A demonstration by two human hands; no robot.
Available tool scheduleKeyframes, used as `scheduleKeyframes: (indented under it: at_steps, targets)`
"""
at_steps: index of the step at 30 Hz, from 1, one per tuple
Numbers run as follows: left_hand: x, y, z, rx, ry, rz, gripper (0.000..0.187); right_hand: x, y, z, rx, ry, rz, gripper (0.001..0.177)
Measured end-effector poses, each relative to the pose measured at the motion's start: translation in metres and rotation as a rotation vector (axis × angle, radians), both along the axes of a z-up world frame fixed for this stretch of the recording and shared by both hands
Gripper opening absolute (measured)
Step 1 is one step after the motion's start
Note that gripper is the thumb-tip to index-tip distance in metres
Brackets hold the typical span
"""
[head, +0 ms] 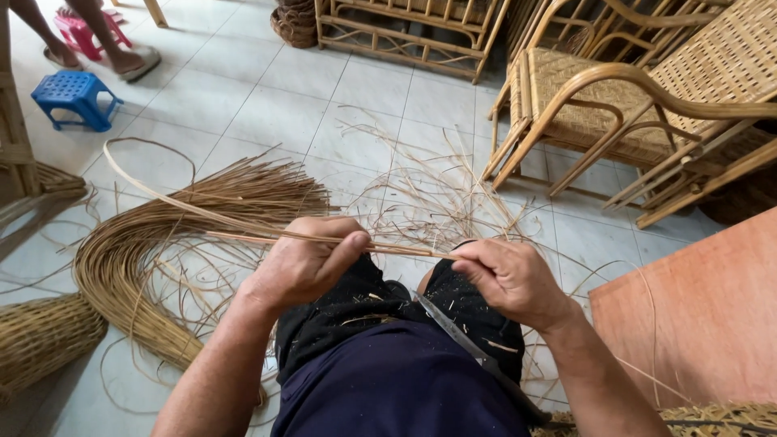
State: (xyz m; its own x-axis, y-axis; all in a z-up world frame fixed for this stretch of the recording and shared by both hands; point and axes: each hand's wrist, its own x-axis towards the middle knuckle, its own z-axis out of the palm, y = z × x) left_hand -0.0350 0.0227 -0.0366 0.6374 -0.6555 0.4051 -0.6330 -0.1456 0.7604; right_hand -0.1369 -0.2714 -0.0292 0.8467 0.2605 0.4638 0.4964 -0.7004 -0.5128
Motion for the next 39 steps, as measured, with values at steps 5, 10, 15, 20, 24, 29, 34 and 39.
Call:
scheduleKeyframes:
  at_steps: [5, 10, 15, 20, 24, 29, 34, 39]
  targets:
    - [0.000, 0.002, -0.019, 0.001, 0.017, 0.037, 0.037, -0.004, -0.003, -0.003, -0.062, 0.109, -0.063, 0.016]
    - [-0.001, -0.020, -0.025, 0.003, -0.047, 0.029, 0.041, -0.001, 0.024, -0.004, -0.095, 0.132, -0.014, 0.017]
    - [-0.023, -0.053, -0.013, -0.038, -0.094, 0.043, 0.039, 0.008, 0.032, -0.015, -0.164, 0.073, -0.024, 0.021]
    - [-0.017, -0.061, -0.036, -0.107, -0.087, 0.000, 0.039, 0.005, 0.030, -0.020, -0.080, 0.116, -0.043, 0.012]
    - [-0.016, -0.045, -0.032, -0.186, -0.046, -0.002, 0.037, 0.000, 0.028, -0.015, -0.016, 0.076, -0.044, 0.011]
    - [0.002, -0.006, -0.041, -0.324, 0.002, 0.175, 0.032, -0.009, -0.006, -0.031, 0.018, 0.089, -0.108, 0.016]
    - [0.016, 0.020, -0.070, -0.255, -0.125, 0.249, 0.036, -0.015, -0.016, -0.030, -0.031, 0.169, -0.139, 0.014]
    - [0.001, -0.012, -0.054, -0.197, -0.359, 0.234, 0.036, -0.005, 0.018, -0.022, -0.058, 0.286, -0.030, 0.028]
